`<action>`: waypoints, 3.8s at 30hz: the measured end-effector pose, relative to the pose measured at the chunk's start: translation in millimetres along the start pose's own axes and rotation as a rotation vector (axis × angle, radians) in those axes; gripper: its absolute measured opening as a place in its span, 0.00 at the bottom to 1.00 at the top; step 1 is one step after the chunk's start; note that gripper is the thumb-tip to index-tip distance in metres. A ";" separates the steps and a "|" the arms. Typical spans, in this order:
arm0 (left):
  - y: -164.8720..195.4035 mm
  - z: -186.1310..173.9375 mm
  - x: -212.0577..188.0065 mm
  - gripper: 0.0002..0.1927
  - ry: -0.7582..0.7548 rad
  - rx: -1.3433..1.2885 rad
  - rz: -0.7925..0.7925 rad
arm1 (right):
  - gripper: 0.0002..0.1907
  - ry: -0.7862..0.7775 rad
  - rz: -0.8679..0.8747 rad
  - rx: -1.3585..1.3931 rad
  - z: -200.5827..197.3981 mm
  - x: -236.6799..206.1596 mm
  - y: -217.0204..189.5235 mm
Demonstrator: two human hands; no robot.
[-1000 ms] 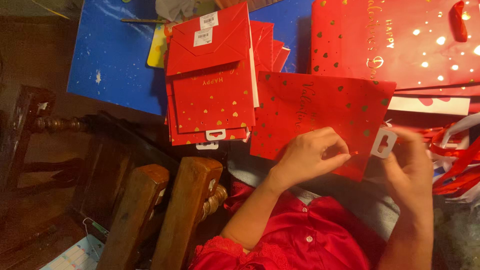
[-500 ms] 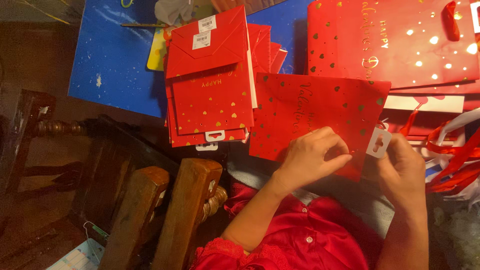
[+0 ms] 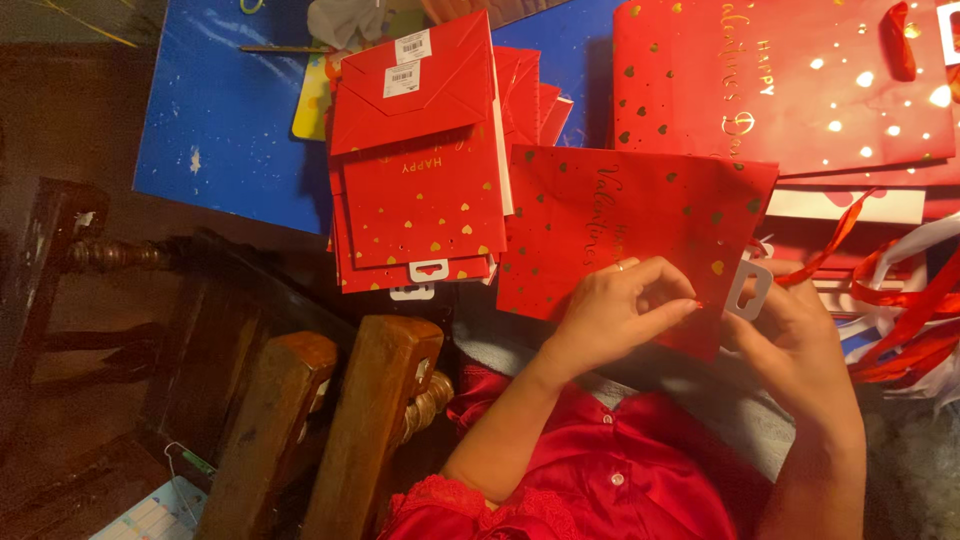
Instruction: The person assembles red Valentine's Day gift bags by threading red ribbons through white plastic handles and folding the bag flaps. The person handles multiple bags one at a time, stacking completed bags on the table.
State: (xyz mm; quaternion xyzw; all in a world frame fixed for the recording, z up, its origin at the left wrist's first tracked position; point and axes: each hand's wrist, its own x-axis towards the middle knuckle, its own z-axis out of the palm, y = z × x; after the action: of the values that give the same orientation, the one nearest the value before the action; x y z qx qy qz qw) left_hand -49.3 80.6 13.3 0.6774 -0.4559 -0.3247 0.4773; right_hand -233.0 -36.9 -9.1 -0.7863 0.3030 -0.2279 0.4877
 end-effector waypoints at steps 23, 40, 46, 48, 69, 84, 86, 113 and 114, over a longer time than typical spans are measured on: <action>-8.1 -5.1 -0.9 0.10 -0.108 -0.452 -0.135 | 0.23 -0.024 0.005 0.047 0.5 0.0 -3.2; -9.1 -9.0 0.0 0.09 -0.123 -0.374 -0.134 | 0.13 0.113 0.109 0.163 6.3 2.9 6.1; -9.7 -8.9 -0.2 0.09 -0.115 -0.337 -0.118 | 0.21 -0.040 -0.024 -0.100 -2.2 1.2 -4.8; -9.0 -9.4 0.0 0.09 -0.118 -0.358 -0.128 | 0.20 -0.031 -0.007 -0.097 0.1 0.9 -4.1; 7.0 -12.2 -1.4 0.17 -0.115 -0.014 -0.069 | 0.20 -0.052 -0.084 -0.042 0.7 5.1 -7.8; -0.8 7.9 -2.7 0.11 0.037 0.181 0.034 | 0.12 0.153 0.142 -0.011 12.8 -3.2 2.9; 0.1 10.0 -4.4 0.10 0.052 0.182 0.050 | 0.12 0.155 0.159 -0.002 12.7 -3.8 2.1; -7.9 14.9 -6.2 0.04 0.127 0.223 0.188 | 0.12 0.162 0.143 -0.006 15.5 -2.0 -0.1; -7.1 14.6 -6.8 0.04 0.127 0.224 0.187 | 0.12 0.162 0.151 0.000 15.3 -2.0 -0.6</action>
State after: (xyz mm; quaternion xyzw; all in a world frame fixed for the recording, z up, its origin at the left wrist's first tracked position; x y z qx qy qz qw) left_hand -62.4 82.7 1.7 0.7001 -0.5194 -0.1825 0.4548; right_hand -224.3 -25.7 -15.1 -0.7403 0.3997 -0.2536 0.4773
